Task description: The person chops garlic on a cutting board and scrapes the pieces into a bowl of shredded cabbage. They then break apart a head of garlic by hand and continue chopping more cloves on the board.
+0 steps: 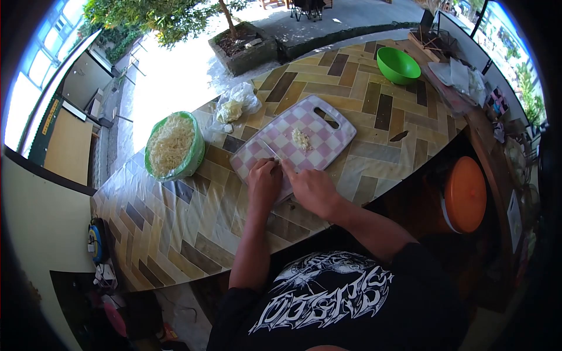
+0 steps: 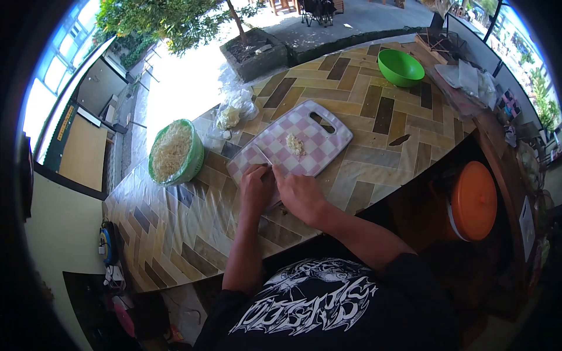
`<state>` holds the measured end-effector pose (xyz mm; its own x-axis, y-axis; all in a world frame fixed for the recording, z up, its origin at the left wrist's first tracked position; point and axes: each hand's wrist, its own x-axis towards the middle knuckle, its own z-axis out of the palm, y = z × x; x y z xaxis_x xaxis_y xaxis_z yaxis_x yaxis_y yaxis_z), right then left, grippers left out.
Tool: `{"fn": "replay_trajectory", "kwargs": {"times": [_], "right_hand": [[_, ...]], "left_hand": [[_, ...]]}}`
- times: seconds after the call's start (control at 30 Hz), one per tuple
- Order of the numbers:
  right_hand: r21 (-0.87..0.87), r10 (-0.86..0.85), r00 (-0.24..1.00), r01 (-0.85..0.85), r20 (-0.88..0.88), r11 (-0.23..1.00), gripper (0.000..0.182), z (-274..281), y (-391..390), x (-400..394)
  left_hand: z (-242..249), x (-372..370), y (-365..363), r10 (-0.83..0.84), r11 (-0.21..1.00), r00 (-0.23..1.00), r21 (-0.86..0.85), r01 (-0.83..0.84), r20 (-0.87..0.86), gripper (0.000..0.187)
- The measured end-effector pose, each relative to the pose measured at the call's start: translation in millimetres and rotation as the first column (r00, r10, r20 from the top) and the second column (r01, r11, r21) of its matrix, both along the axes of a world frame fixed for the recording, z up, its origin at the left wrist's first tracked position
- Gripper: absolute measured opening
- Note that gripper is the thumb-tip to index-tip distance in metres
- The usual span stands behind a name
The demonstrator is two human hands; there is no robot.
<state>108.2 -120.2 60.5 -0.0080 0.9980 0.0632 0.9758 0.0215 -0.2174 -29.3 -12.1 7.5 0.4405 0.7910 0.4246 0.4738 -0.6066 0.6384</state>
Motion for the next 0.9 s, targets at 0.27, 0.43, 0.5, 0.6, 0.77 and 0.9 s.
{"fn": "replay_trajectory", "kwargs": {"times": [0.27, 0.43, 0.5, 0.6, 0.77, 0.9], "right_hand": [[-0.138, -0.05, 0.998, 0.055, 0.038, 0.989, 0.068, -6, -7, -14], [-0.057, -0.027, 0.994, 0.022, -0.102, 0.998, 0.073, 6, 7, 8], [-0.102, -0.041, 0.995, 0.032, -0.092, 0.994, 0.072, 13, 3, 3], [-0.143, -0.078, 0.996, 0.07, -0.052, 0.987, 0.069, 7, -2, -13], [-0.055, -0.08, 0.987, 0.072, -0.141, 0.996, 0.07, 0, 15, 0], [-0.142, -0.103, 0.985, 0.083, -0.137, 0.986, 0.07, 14, 0, -8]], "left_hand": [[6, -8, 9, -0.054, 0.997, 0.998, -0.053, 0.054, 0.013, 0.017], [-3, -8, 12, -0.062, 0.998, 0.995, -0.012, 0.063, 0.072, 0.014], [-1, -7, 10, -0.041, 0.999, 0.996, -0.006, 0.042, 0.074, 0.013], [-1, -6, 11, -0.02, 1.0, 0.996, -0.009, 0.021, 0.083, 0.012], [3, -6, 9, -0.005, 0.998, 0.997, -0.062, 0.01, 0.081, 0.012], [-4, -6, 10, 0.008, 0.999, 0.996, -0.048, -0.004, 0.089, 0.012]]}}
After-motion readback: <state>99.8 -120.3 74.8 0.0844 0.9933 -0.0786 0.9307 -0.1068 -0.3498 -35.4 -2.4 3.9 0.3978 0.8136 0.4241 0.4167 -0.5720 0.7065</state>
